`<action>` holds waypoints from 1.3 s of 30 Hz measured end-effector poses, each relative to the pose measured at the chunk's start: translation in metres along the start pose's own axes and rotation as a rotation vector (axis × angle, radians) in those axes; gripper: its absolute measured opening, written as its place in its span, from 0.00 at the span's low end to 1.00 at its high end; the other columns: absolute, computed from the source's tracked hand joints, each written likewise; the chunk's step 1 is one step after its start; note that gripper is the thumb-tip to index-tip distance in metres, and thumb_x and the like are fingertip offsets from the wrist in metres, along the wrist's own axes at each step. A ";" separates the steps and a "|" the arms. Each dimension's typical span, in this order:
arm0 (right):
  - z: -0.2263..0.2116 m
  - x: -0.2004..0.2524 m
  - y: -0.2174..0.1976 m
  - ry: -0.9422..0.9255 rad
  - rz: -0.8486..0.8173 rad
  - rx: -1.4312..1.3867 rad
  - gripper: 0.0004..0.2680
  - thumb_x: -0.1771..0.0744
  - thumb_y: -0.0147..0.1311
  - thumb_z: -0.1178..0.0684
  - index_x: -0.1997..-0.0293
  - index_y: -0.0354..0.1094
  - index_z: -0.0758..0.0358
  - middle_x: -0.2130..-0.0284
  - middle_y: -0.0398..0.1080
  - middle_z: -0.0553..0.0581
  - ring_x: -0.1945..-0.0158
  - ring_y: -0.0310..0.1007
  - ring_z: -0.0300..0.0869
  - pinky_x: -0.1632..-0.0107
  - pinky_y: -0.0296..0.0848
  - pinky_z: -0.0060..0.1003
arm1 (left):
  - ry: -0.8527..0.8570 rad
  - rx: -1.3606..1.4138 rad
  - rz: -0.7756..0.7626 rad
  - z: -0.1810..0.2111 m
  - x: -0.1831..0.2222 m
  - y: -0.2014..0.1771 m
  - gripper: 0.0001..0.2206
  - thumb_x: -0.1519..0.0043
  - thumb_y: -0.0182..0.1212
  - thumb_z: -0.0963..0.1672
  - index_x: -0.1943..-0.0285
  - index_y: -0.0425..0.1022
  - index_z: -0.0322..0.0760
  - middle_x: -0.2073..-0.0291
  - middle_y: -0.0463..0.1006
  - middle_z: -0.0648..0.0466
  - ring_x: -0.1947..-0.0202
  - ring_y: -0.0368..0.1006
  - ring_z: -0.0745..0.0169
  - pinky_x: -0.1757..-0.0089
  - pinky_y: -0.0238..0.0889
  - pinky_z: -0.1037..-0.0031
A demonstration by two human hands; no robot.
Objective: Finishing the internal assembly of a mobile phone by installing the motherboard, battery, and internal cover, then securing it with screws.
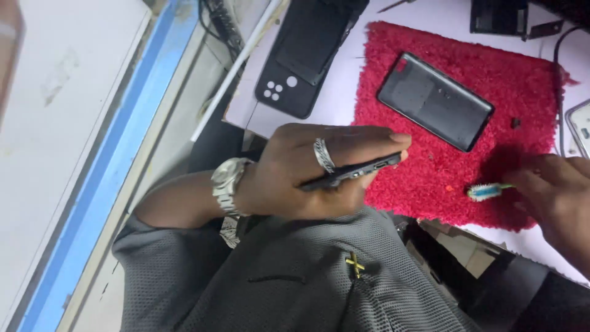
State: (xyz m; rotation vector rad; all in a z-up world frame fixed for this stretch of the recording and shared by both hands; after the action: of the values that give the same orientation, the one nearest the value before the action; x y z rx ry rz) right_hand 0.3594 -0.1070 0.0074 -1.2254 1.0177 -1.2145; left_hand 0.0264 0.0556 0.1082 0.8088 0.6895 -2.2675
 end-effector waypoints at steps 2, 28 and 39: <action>0.003 0.000 0.005 0.005 -0.006 0.056 0.10 0.34 0.64 0.49 0.47 0.79 0.47 0.45 0.80 0.57 0.50 0.81 0.55 0.44 0.79 0.46 | 0.062 -0.047 -0.012 -0.004 0.007 0.006 0.21 0.23 0.66 0.37 0.22 0.65 0.39 0.29 0.76 0.50 0.32 0.87 0.52 0.40 0.95 0.66; -0.195 -0.011 -0.077 -0.219 0.625 -0.558 0.12 0.26 0.56 0.68 0.32 0.67 0.75 0.69 0.58 0.57 0.72 0.60 0.46 0.71 0.58 0.41 | 0.427 -0.366 -0.198 0.007 0.035 0.047 0.24 0.18 0.59 0.42 0.21 0.51 0.21 0.31 0.72 0.31 0.31 0.77 0.34 0.28 0.77 0.43; -0.212 -0.016 -0.085 -0.314 0.650 -0.500 0.13 0.24 0.46 0.65 0.28 0.63 0.70 0.70 0.56 0.58 0.74 0.53 0.46 0.73 0.55 0.40 | 0.320 -0.223 -0.157 -0.012 0.031 0.046 0.12 0.25 0.60 0.43 0.39 0.71 0.28 0.36 0.75 0.40 0.36 0.77 0.39 0.37 0.82 0.54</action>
State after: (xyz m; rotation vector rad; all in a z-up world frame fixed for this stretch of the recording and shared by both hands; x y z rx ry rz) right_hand 0.1385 -0.1121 0.0689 -1.2569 1.3768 -0.2578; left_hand 0.0437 0.0202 0.0666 1.0489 1.1671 -2.1646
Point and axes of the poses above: each hand's wrist, its own x-axis away from the middle knuckle, its own y-axis out of the palm, z = x × y, the point moved 10 cm from there along -x, towards the middle knuckle
